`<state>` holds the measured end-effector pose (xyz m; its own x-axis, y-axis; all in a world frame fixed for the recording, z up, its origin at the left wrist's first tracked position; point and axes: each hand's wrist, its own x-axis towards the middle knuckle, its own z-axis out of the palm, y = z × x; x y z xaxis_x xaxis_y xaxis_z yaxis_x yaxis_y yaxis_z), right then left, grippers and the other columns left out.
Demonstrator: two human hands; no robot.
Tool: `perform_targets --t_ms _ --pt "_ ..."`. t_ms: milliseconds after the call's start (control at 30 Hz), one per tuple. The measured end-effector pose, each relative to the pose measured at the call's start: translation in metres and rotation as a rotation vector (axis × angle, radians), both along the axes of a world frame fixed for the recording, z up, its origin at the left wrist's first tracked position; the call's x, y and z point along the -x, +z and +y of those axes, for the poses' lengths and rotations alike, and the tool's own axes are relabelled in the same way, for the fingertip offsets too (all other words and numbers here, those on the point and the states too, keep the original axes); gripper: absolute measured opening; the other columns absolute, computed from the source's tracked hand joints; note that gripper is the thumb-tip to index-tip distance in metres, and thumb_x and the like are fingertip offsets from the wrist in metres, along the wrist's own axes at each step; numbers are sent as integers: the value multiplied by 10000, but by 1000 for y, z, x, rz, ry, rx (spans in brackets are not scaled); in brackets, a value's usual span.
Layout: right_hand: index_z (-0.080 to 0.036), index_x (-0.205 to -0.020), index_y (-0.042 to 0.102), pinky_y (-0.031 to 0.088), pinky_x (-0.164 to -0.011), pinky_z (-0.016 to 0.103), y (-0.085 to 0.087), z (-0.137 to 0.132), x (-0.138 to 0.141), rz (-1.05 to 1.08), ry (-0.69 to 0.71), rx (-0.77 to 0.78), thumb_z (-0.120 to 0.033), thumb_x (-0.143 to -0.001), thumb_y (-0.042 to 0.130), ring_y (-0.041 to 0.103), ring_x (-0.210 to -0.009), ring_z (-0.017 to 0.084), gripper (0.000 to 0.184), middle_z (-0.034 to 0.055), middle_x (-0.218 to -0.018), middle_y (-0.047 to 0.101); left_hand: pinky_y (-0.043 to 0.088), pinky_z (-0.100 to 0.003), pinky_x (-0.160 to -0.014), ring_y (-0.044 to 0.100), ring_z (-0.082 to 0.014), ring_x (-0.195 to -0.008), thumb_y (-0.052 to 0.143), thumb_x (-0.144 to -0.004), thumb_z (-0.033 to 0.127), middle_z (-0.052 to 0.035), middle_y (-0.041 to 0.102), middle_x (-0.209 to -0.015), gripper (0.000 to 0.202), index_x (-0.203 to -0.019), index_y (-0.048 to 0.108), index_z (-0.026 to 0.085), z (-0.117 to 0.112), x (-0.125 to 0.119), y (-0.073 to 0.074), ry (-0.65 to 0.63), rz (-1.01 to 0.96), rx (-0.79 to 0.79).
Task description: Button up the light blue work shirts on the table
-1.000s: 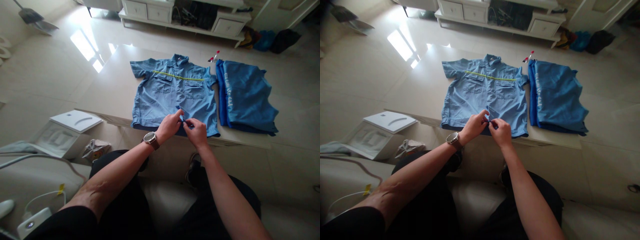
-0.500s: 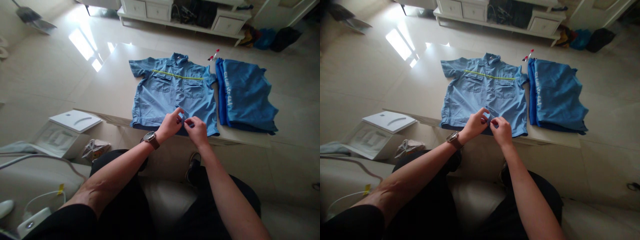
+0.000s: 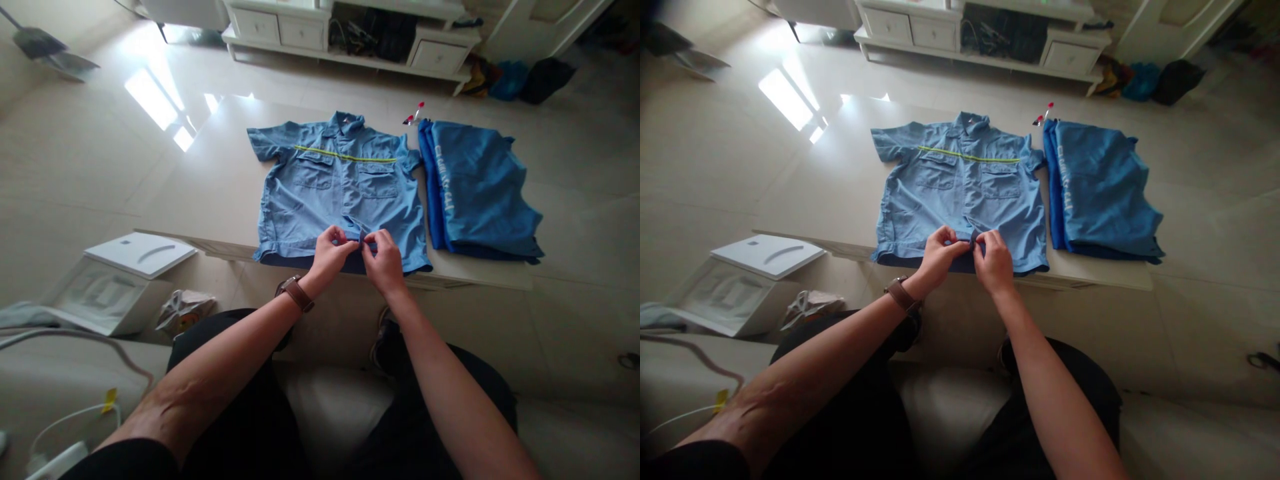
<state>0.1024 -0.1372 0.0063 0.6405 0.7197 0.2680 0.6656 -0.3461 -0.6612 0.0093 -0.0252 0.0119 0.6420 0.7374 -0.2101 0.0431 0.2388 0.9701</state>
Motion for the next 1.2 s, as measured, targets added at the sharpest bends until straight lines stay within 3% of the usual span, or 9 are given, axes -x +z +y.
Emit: perform_targets --t_ms 133,233,333,567,933,1200 --pt "-241 -915 516 508 -802 340 -6 1 1 -16 -14 -43 -220 -947 495 607 -947 243 44 81 -974 599 554 -250 -828 560 -57 -655 722 -724 161 68 536 -664 241 -685 485 178 -11 -1 -2 43 -97 411" --pt "-241 -920 516 502 -825 350 -7 -1 1 -39 -8 -29 -229 -953 491 607 -945 245 43 83 -974 602 559 -262 -818 627 -87 -695 780 -756 236 13 643 -721 185 -744 615 152 -19 -3 -2 37 -50 572" --pt "-243 -926 519 500 -851 363 -6 -3 3 -74 6 4 -224 -945 490 602 -958 254 40 86 -980 608 549 -263 -759 664 -119 -720 857 -738 309 -36 705 -788 256 -820 691 134 -25 -4 -3 0 -46 678" --pt "-238 -920 535 489 -846 381 -5 -1 6 -146 37 31 -199 -951 476 590 -944 272 77 96 -965 615 528 -268 -773 625 -115 -728 997 -571 296 -21 683 -752 400 -749 683 122 -26 -6 -9 76 -133 606" --pt "-239 -876 554 479 -811 370 1 4 9 -85 37 -35 -207 -936 547 593 -901 251 68 70 -924 619 470 -224 -719 558 -93 -702 973 -573 349 18 610 -661 384 -629 663 129 -16 -1 -13 61 -184 554" --pt "-236 -884 590 488 -795 371 2 0 6 -43 47 -37 -210 -958 553 608 -895 248 87 71 -929 636 488 -236 -768 575 -90 -713 938 -624 163 18 615 -678 321 -645 618 136 -16 -5 -11 139 -164 658"
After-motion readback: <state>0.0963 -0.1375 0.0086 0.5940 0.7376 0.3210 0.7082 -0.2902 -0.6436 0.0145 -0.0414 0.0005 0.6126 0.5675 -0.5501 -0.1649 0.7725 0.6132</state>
